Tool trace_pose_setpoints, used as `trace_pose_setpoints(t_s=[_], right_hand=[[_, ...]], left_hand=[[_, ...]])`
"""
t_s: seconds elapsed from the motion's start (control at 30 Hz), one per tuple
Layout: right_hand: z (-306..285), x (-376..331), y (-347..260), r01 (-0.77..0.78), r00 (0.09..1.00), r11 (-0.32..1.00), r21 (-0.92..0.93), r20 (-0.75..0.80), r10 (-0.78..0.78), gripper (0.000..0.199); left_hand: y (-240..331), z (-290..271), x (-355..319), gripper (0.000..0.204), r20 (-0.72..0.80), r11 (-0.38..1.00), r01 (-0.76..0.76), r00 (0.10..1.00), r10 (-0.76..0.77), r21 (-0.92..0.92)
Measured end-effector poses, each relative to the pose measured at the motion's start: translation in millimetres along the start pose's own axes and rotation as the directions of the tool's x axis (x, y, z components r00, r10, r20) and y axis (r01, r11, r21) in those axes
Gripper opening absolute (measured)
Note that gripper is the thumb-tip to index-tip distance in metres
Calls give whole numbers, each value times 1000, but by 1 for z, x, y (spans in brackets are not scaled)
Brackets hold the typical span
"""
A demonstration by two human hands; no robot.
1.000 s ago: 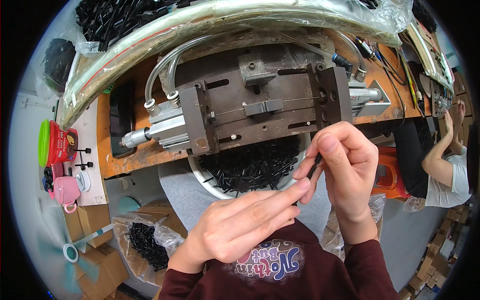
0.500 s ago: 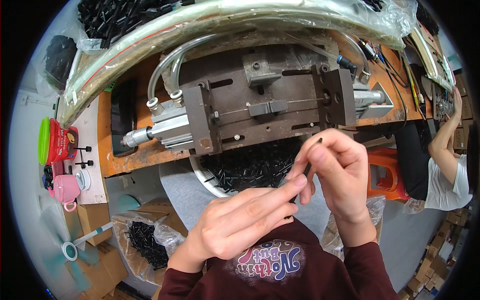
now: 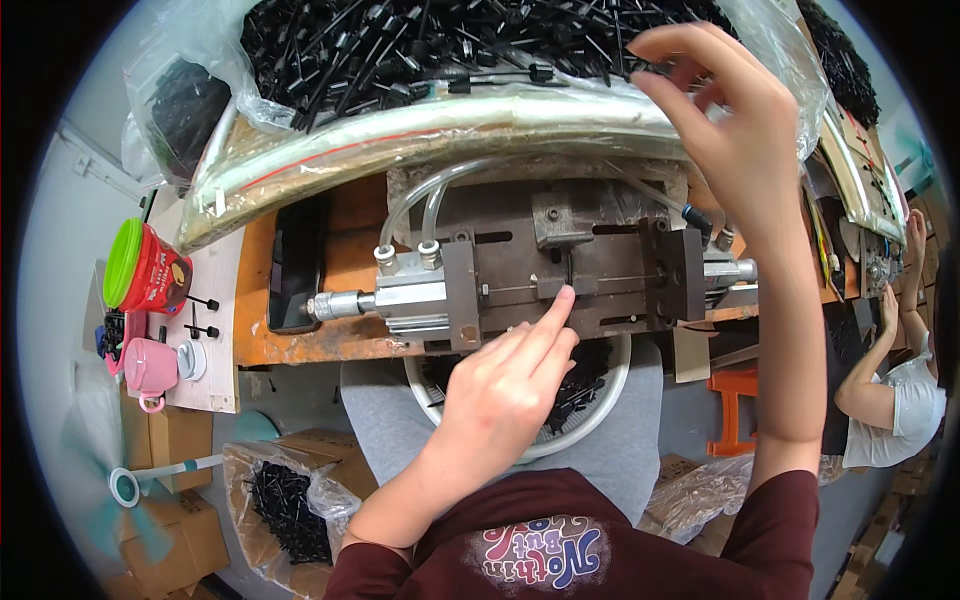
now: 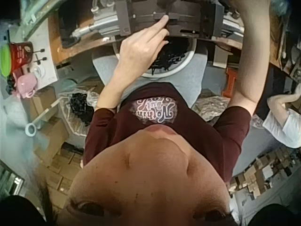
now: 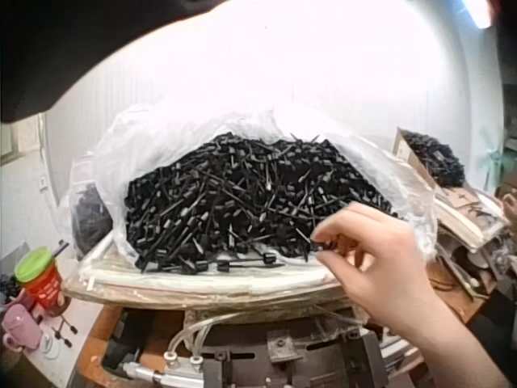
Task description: Assembling small plastic components using a pneumatic press machine at a workshop bench.
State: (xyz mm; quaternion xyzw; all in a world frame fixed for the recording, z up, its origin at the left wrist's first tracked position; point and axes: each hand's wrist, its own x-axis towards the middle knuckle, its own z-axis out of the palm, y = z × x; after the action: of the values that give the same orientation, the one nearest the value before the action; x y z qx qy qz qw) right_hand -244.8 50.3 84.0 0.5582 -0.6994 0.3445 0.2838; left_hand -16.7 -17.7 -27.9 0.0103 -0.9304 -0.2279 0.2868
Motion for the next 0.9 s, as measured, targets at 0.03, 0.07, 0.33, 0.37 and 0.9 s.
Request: trace_pose_setpoints(t_s=[0.03,0.07,0.33,0.37,0.9], right_hand=[[2,14,7,63,993,991,-120,103,-51,25],[10,23,17,148,980,975,-164,160,-122,29],[39,45,40,443,830,853,-275,487,-274,22],[37,42,44,433,835,873,-223,465,-295,19],[-20,0,10,-558,825,397,728,438,357,23]], left_hand=[[0,2,2,29,1,1000,-6,1000,6,28],[1,2,4,28,13,998,-23,1000,22,58],[4,1,9,26,66,985,-41,997,30,167],[4,1,8,26,66,985,-39,997,28,167],[8,-30,24,63,-253,955,70,956,-147,-289]])
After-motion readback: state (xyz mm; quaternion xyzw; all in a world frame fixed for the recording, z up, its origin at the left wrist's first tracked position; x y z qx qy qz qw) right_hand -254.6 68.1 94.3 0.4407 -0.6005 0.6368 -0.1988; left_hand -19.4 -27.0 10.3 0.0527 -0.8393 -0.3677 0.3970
